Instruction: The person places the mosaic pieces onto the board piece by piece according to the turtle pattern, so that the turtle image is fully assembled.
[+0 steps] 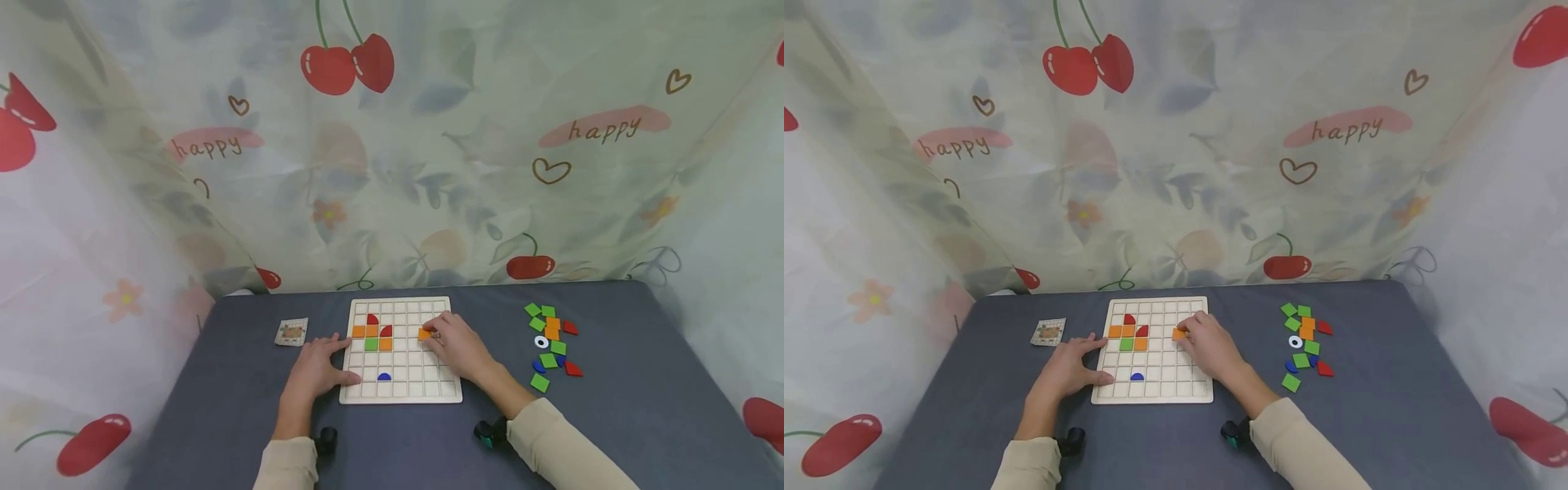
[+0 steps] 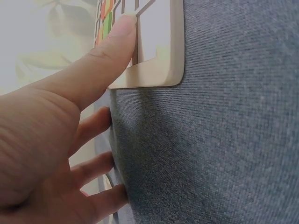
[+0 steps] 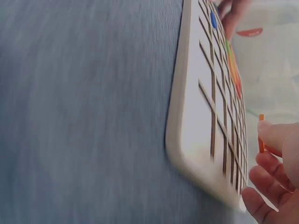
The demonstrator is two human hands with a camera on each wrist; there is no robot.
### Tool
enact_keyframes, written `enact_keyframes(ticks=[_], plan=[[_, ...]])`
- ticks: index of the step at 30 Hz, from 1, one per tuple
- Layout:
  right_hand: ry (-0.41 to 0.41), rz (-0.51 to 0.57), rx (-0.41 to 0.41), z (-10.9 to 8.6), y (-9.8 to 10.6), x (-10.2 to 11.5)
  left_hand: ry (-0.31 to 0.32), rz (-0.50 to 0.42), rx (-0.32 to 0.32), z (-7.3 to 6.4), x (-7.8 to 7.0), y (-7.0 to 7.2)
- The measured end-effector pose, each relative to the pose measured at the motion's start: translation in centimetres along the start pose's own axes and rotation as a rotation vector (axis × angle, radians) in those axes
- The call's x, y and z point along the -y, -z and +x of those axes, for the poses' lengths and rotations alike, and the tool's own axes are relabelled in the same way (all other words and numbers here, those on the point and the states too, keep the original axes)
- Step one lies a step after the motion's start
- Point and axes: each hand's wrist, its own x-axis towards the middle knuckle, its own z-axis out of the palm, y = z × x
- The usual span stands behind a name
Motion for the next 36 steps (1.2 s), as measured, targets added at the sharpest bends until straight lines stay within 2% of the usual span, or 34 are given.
enact_keyframes(ticks=[12,16,24,36], plan=[[0.066,0.066,0.071,1.2,-2.3,4.7,0.023,-0.005,-0.003,0.0,0.1,0.2],[0.086,0.045,0.094,1.4,-2.8,5.7,0.017,-0.005,-0.003,0.0,0.1,0.2],[0.114,-0.028,0.103,1.3,-3.4,6.0,-0.008,-0.003,-0.002,0.0,0.2,0.1],[0.127,-0.046,0.092,1.1,-3.6,5.5,-0.001,-0.009,-0.005,-0.1,0.0,0.2]])
